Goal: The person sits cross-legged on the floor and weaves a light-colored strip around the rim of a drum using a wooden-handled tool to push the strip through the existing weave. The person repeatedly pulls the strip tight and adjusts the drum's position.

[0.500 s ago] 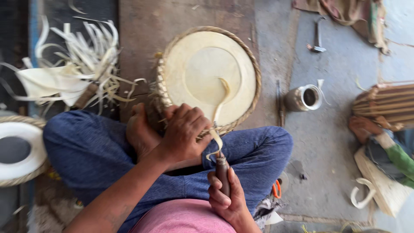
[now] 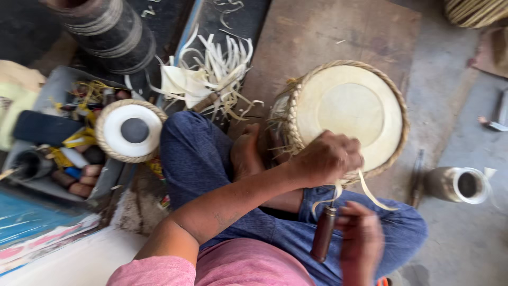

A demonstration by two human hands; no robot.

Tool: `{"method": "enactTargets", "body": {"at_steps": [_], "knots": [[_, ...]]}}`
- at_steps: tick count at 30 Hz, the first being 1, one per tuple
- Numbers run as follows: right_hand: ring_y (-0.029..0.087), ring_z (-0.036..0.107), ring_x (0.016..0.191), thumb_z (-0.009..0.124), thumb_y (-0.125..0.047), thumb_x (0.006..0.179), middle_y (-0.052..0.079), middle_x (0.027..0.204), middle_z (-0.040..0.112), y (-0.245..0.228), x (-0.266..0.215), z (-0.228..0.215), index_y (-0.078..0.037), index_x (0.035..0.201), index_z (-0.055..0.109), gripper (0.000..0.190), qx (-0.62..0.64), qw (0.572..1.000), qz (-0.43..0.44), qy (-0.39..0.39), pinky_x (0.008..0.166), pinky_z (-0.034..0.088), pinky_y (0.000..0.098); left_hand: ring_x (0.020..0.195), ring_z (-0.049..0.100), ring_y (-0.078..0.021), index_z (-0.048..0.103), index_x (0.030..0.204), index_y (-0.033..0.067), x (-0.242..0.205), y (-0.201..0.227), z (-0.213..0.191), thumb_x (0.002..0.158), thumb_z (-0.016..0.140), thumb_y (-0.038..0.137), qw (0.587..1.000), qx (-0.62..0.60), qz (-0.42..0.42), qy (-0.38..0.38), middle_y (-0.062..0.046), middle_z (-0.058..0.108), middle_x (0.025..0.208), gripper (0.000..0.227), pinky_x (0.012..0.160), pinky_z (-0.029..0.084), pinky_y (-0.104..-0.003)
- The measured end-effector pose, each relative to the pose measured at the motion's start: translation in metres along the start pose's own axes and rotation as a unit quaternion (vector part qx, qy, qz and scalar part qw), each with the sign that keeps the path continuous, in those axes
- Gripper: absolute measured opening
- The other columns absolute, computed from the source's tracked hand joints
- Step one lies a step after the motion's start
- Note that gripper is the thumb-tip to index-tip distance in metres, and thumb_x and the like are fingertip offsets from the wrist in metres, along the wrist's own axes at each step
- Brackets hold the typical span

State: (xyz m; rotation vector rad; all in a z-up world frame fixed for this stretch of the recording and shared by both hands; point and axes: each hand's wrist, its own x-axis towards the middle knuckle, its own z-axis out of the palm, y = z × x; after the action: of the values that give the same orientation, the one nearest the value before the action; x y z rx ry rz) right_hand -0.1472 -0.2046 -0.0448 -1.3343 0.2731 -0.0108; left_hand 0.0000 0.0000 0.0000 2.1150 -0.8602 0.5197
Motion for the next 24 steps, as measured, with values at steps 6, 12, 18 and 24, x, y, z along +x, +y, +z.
{"method": "enactTargets", "body": {"at_steps": [6, 12, 18, 24], "knots": [[0.018, 0.059, 0.070, 0.065, -0.019, 0.105, 0.011, 0.085, 0.065, -0.026, 0.042, -0.002, 0.010, 0.114, 0.066, 0.030, 0.003, 0.991, 0.105, -0.085, 0.064, 0.047, 0.0289, 0.100, 0.063, -0.0179, 0.071, 0.098, 0.0173, -0.011, -0.001, -0.011, 0.085, 0.070, 0.019, 0.996, -0.020, 0.090, -0.019, 0.002, 0.060, 0.104, 0.013, 0.089, 0.051, -0.039], [0.014, 0.059, 0.066, 0.061, -0.010, 0.101, 0.010, 0.083, 0.065, -0.054, 0.016, 0.012, 0.006, 0.118, 0.068, 0.025, -0.044, 0.989, 0.140, -0.032, 0.056, 0.042, 0.0248, 0.095, 0.063, -0.0188, 0.069, 0.097, 0.0156, -0.011, -0.001, -0.011, 0.088, 0.073, 0.022, 0.998, -0.034, 0.045, -0.021, 0.001, 0.060, 0.099, 0.012, 0.086, 0.051, -0.040], [0.016, 0.065, 0.083, 0.054, -0.002, 0.102, 0.013, 0.102, 0.068, -0.068, 0.022, 0.017, 0.009, 0.139, 0.057, 0.039, 0.082, 0.995, 0.020, -0.055, 0.076, 0.055, 0.0283, 0.089, 0.066, -0.0251, 0.067, 0.096, 0.0096, -0.022, 0.038, -0.015, 0.093, 0.075, 0.025, 0.993, -0.074, -0.079, 0.053, -0.005, 0.066, 0.093, 0.018, 0.082, 0.051, -0.043], [0.017, 0.064, 0.083, 0.047, 0.008, 0.095, 0.011, 0.106, 0.071, -0.063, 0.025, 0.029, 0.010, 0.143, 0.054, 0.048, -0.073, 0.993, -0.003, -0.098, 0.074, 0.052, 0.0269, 0.077, 0.072, -0.0233, 0.070, 0.093, 0.0053, -0.028, 0.071, -0.033, 0.092, 0.077, 0.027, 0.933, -0.291, -0.212, 0.023, -0.010, 0.070, 0.088, 0.023, 0.072, 0.056, -0.035]]}}
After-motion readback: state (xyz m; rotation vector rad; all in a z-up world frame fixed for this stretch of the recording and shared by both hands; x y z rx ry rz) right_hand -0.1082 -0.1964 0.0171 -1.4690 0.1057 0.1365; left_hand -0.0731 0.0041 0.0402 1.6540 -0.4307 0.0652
